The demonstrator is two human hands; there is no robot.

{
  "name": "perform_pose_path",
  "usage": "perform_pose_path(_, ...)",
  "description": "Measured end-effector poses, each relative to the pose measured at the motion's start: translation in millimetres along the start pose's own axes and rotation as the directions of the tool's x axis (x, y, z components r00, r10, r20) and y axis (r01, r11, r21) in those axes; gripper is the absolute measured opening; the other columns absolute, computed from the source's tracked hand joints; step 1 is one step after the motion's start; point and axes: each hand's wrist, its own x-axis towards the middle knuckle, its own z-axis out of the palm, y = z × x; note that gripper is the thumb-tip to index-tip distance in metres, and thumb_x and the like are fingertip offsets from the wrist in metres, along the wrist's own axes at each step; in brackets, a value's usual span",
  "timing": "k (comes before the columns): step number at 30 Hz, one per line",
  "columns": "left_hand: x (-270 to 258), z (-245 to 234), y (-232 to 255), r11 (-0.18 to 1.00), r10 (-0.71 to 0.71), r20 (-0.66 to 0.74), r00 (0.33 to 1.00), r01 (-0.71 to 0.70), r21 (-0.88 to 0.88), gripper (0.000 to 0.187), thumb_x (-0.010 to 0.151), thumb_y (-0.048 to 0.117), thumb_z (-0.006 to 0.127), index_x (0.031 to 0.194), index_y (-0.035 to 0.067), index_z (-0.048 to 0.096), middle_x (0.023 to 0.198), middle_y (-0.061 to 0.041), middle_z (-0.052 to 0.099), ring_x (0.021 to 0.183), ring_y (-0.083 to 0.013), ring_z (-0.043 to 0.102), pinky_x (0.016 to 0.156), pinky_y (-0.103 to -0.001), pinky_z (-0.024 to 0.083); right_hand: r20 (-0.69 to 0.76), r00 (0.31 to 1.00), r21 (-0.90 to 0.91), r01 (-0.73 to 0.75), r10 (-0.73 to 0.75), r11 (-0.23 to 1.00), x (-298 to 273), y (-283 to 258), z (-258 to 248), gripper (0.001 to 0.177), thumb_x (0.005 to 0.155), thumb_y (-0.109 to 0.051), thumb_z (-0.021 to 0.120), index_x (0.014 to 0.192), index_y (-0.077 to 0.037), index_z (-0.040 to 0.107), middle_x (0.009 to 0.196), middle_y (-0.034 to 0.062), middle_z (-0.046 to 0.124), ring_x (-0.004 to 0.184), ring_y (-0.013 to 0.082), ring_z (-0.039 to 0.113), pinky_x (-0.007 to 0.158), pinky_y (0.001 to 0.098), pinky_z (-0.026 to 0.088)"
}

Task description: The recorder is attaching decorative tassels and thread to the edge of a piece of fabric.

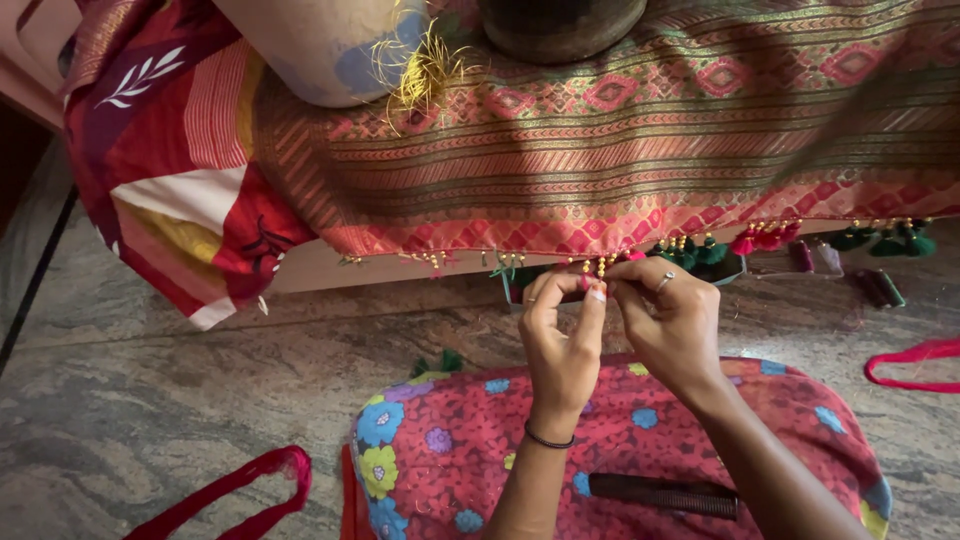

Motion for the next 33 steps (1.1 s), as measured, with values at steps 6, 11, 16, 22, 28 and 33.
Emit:
perform_pose_path(6,0.1,-1.4,1.1,1.000,0.000,0.008,1.000,0.000,0.007,0.008,0.091,0.008,0.069,0.093,0.000,0.067,0.099,-0.010,0.068,0.101,-0.0247,0.063,0.093,-0.037,0.049,-0.001,1.000,0.013,-0.010,0.010,1.000,0.1,-0.6,-0.1,0.010,0.088,0.001,0.074,0.098,-0.002,0.074,0.082,0.0080,0.072,0.065,0.0115,0.065,0.061,0.0258,0.051)
perform_pose_path(11,0.1,-1.4,0.9,1.000,0.002,0.005,1.000,-0.002,-0.006,0.008,0.092,0.008,0.069,0.092,0.000,0.068,0.098,-0.010,0.069,0.100,-0.0246,0.065,0.093,-0.037,0.051,0.006,1.000,0.002,-0.009,0.009,1.000,0.7,-3.1,-0.2,0.011,0.088,0.001,0.074,0.098,-0.002,0.074,0.082,0.0081,0.072,0.064,0.0109,0.064,0.061,0.0258,0.051)
perform_pose_path(16,-0.1,-0.9,1.7,1.000,-0.003,-0.007,1.000,0.003,-0.016,0.008,0.091,0.008,0.069,0.092,0.000,0.067,0.098,-0.010,0.069,0.100,-0.0242,0.065,0.092,-0.037,0.051,-0.001,1.000,0.016,-0.018,0.018,1.000,-1.0,-3.1,0.8,0.010,0.088,0.001,0.074,0.098,-0.001,0.074,0.081,0.0083,0.072,0.062,0.0120,0.063,0.060,0.0260,0.050)
perform_pose_path(22,-0.7,-0.6,0.9,1.000,0.012,-0.007,1.000,-0.012,-0.009,0.007,0.092,0.008,0.069,0.091,0.001,0.067,0.099,-0.010,0.070,0.102,-0.0239,0.065,0.094,-0.036,0.051,-0.017,0.999,0.071,-0.027,0.028,0.997,-2.6,-1.5,1.3,0.009,0.090,0.002,0.072,0.099,-0.001,0.073,0.084,0.0074,0.073,0.071,0.0092,0.068,0.065,0.0241,0.054)
perform_pose_path(28,-2.0,0.5,0.2,1.000,0.005,-0.015,1.000,-0.005,0.001,0.007,0.091,0.008,0.070,0.092,0.001,0.068,0.099,-0.010,0.069,0.102,-0.0238,0.064,0.094,-0.036,0.050,-0.005,1.000,0.052,-0.031,0.031,0.998,-2.4,-2.4,-0.1,0.011,0.089,0.001,0.073,0.099,-0.001,0.074,0.083,0.0079,0.073,0.068,0.0094,0.066,0.063,0.0244,0.053)
perform_pose_path(33,-1.8,1.0,-0.4,1.000,0.007,-0.016,1.000,-0.007,-0.003,0.008,0.092,0.009,0.070,0.092,0.001,0.067,0.099,-0.010,0.069,0.102,-0.0238,0.064,0.093,-0.036,0.050,-0.008,1.000,0.045,-0.023,0.023,0.999,-2.9,-1.2,0.0,0.010,0.089,0.002,0.072,0.099,-0.001,0.073,0.084,0.0087,0.073,0.071,0.0110,0.069,0.065,0.0252,0.054)
